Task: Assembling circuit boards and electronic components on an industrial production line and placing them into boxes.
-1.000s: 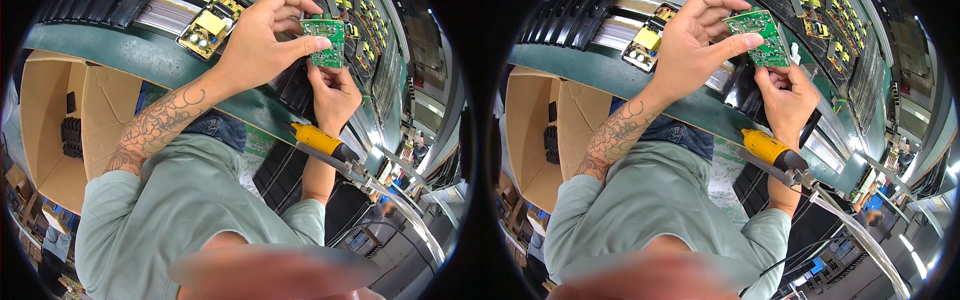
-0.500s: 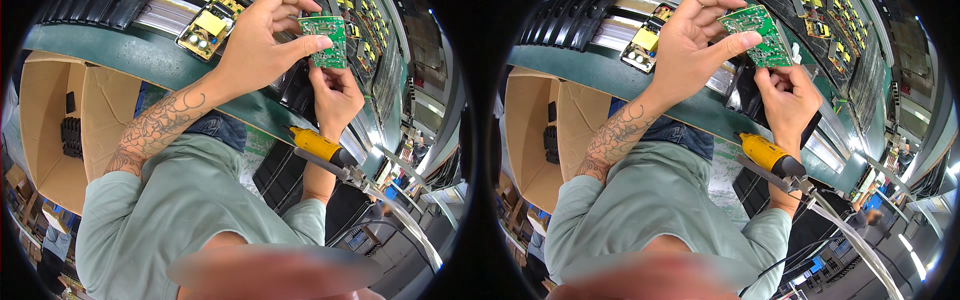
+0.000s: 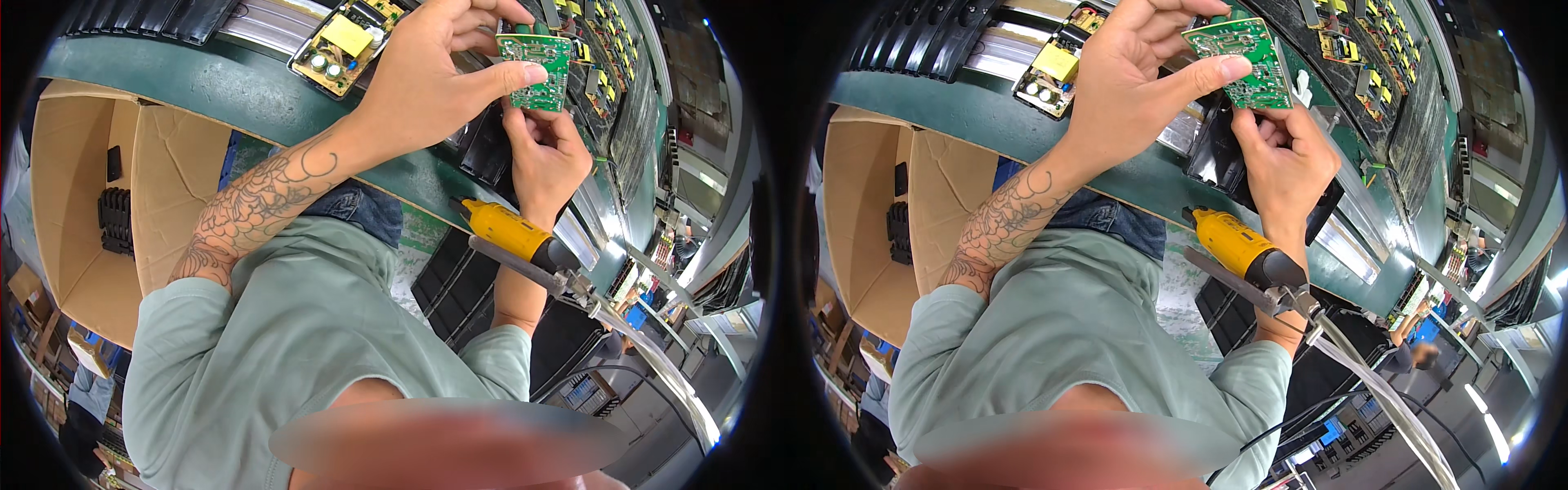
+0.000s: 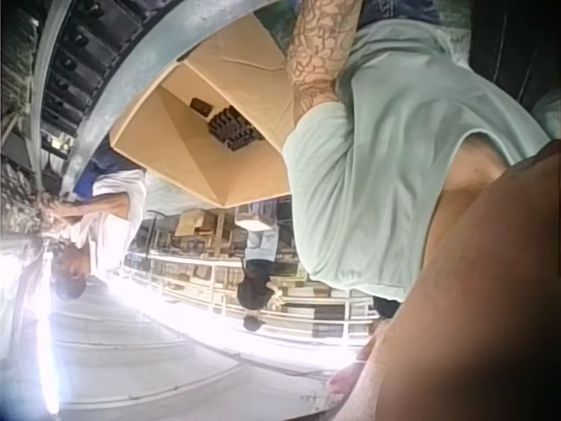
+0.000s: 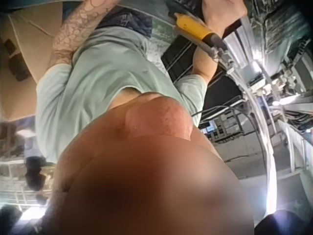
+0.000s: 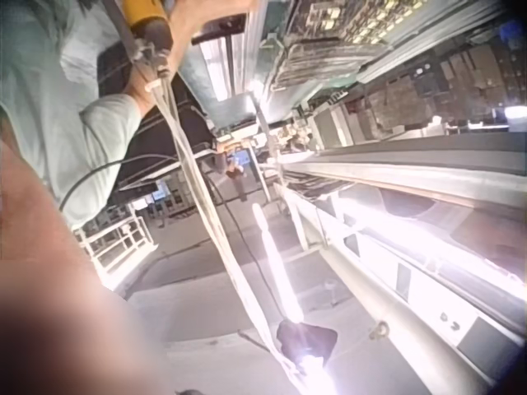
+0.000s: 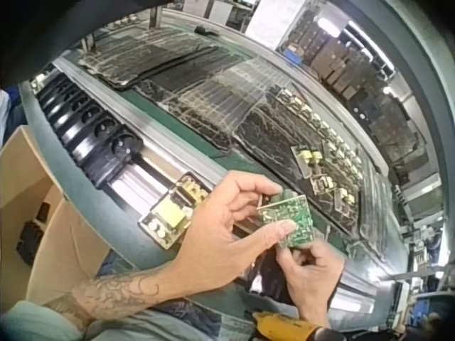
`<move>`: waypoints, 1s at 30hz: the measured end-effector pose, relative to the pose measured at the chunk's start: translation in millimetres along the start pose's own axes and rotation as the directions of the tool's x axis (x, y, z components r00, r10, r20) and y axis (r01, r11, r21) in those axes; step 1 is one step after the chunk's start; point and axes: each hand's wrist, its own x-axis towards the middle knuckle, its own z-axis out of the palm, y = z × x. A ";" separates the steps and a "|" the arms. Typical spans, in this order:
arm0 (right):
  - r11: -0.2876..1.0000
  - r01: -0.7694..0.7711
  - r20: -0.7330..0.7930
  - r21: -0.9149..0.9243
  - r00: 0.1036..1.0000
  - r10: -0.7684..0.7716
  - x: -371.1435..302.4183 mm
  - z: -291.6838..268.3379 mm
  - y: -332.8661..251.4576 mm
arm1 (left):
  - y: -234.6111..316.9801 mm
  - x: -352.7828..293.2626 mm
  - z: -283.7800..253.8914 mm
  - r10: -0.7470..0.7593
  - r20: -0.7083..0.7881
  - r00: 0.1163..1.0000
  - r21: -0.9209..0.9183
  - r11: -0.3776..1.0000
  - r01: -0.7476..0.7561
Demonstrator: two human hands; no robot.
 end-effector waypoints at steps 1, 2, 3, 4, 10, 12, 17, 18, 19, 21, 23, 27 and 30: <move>1.000 0.002 -0.001 -0.006 1.000 -0.002 -0.2 -0.1 0.3 | -0.1 0.0 0.1 0.002 0.004 1.000 -0.001 1.000 -0.002; 1.000 0.004 -0.001 -0.013 1.000 -0.004 -0.3 -0.2 0.5 | -0.2 0.1 0.2 0.005 0.008 1.000 -0.002 1.000 -0.005; 1.000 0.006 -0.002 -0.019 1.000 -0.006 -0.3 -0.3 0.6 | -0.3 0.0 0.2 0.007 0.011 1.000 -0.003 1.000 -0.007; 1.000 0.006 -0.001 -0.019 1.000 -0.006 -0.3 -0.9 0.3 | -0.3 0.2 0.1 0.007 0.011 1.000 -0.003 1.000 -0.007; 0.998 -0.022 0.114 -0.059 0.993 0.029 0.7 -11.2 -2.6 | -0.6 0.2 0.2 0.011 0.003 1.000 0.000 1.000 -0.011; 0.999 -0.007 0.200 -0.033 0.980 0.014 3.1 -16.8 -1.3 | -0.7 0.4 0.9 0.013 0.003 1.000 0.002 1.000 -0.013; 0.981 -0.179 0.276 0.078 0.949 0.151 12.3 -17.0 -15.9 | -4.4 5.0 3.6 -0.023 -0.070 0.997 0.040 0.999 0.026; 0.965 -0.236 0.292 0.111 0.936 0.195 13.2 -16.5 -16.9 | -5.1 5.9 4.3 -0.034 -0.097 0.995 0.052 0.998 0.039; 0.965 -0.237 0.287 0.112 0.937 0.197 13.2 -16.5 -16.3 | -5.3 6.4 5.1 -0.034 -0.091 0.995 0.053 0.998 0.038; 0.972 -0.217 0.289 0.086 0.940 0.184 13.5 -16.1 -14.5 | -5.6 7.3 6.7 -0.046 -0.087 0.995 0.089 0.995 0.054; 0.979 -0.196 0.292 0.060 0.941 0.171 13.2 -16.3 -13.1 | -6.2 8.0 7.9 -0.059 -0.086 0.995 0.126 0.990 0.069; 0.979 -0.168 0.222 0.116 0.965 0.140 17.0 -30.8 -12.8 | -8.1 9.6 5.4 -0.079 -0.108 0.991 0.199 0.975 0.099; 0.979 0.017 0.029 0.202 0.999 -0.023 17.7 -49.1 -3.9 | -10.9 9.7 3.8 -0.061 -0.125 0.990 0.215 0.973 0.087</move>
